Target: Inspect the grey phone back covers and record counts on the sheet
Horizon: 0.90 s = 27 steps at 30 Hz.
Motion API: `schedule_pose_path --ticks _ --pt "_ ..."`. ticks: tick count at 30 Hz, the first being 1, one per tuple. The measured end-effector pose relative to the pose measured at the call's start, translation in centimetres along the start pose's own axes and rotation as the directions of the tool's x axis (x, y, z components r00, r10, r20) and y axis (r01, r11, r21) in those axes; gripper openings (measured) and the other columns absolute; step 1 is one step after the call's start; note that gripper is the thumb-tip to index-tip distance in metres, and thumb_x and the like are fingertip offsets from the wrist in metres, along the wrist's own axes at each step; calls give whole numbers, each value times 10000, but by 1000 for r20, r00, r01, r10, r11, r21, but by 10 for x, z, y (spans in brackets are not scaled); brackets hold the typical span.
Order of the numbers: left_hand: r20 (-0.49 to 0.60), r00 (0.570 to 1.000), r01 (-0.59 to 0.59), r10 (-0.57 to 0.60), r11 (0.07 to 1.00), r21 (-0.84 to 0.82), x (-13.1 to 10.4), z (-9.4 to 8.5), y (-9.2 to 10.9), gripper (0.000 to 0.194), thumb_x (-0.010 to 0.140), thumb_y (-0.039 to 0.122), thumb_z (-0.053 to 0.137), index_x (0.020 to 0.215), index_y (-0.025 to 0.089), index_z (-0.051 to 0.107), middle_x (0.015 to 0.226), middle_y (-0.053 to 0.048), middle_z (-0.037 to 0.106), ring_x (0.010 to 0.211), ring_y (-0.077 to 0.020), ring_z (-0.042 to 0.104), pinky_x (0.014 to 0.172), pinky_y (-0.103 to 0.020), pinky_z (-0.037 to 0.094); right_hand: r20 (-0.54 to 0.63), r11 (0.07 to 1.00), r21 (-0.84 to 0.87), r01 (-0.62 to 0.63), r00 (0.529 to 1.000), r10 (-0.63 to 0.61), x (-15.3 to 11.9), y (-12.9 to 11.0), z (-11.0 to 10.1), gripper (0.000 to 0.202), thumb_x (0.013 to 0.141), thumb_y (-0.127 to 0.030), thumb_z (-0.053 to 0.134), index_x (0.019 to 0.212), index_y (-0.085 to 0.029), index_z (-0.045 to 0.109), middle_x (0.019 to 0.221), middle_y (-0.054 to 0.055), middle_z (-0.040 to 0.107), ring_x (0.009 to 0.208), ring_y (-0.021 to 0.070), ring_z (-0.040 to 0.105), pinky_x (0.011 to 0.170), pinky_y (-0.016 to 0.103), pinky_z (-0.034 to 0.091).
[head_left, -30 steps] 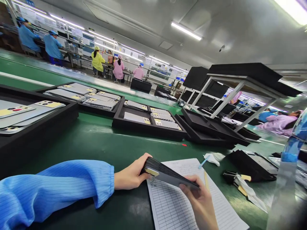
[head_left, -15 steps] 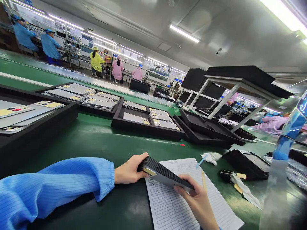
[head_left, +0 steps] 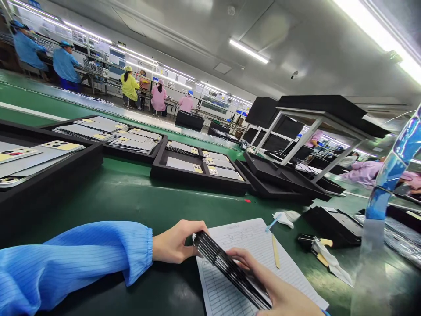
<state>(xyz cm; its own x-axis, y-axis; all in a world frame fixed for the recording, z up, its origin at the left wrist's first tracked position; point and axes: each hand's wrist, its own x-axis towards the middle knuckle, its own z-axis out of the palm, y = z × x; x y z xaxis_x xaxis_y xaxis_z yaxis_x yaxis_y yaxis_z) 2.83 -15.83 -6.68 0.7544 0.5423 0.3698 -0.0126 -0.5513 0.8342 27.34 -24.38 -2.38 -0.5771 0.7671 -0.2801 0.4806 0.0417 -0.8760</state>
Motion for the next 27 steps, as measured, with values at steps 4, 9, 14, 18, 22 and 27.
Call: schedule_pose_path --ticks 4,9,14,18,22,27 --pt "42 998 -51 49 998 44 3 -10 7 184 769 202 546 927 106 551 878 -89 607 776 -160 547 714 -274 442 77 1000 1 -4 997 4 12 -10 -5 1011 597 -618 675 1384 -195 202 1322 153 371 1199 297 378 1005 417 272" --pt "-67 997 -39 37 999 -33 8 -23 23 245 760 245 611 969 131 553 867 -50 589 768 -140 526 720 -255 429 53 946 318 60 995 -81 32 -7 -10 966 547 -419 763 1354 -238 265 1173 100 497 942 228 525 833 356 379" --pt "-207 961 79 -182 901 -427 11 -23 36 494 674 271 709 1111 170 502 984 -44 581 896 -172 536 787 -275 435 10 661 740 126 980 -198 48 2 6 666 606 -487 602 1152 -112 529 978 145 613 693 205 568 617 301 398" --pt "-309 874 124 -376 786 -606 13 -15 38 537 700 356 691 1145 173 455 1043 -68 595 969 -193 552 857 -310 418 -154 651 727 217 976 -154 52 -12 17 585 667 -546 528 1049 -106 580 947 148 616 670 188 557 607 297 411" --pt "-210 894 146 -397 700 -699 9 3 34 677 666 546 647 1168 128 471 1102 -125 593 1070 -239 523 966 -369 348 -485 900 340 273 871 -81 65 -30 30 571 760 -432 556 1255 -213 372 940 72 599 749 184 559 734 331 448" --pt "-109 826 265 -552 552 -791 -3 15 44 539 676 433 689 1122 177 528 1063 -67 620 1086 -238 513 939 -342 383 -514 971 -206 119 831 -211 80 -33 60 826 718 -313 639 1376 -238 145 1319 126 377 1226 290 382 1018 462 319"
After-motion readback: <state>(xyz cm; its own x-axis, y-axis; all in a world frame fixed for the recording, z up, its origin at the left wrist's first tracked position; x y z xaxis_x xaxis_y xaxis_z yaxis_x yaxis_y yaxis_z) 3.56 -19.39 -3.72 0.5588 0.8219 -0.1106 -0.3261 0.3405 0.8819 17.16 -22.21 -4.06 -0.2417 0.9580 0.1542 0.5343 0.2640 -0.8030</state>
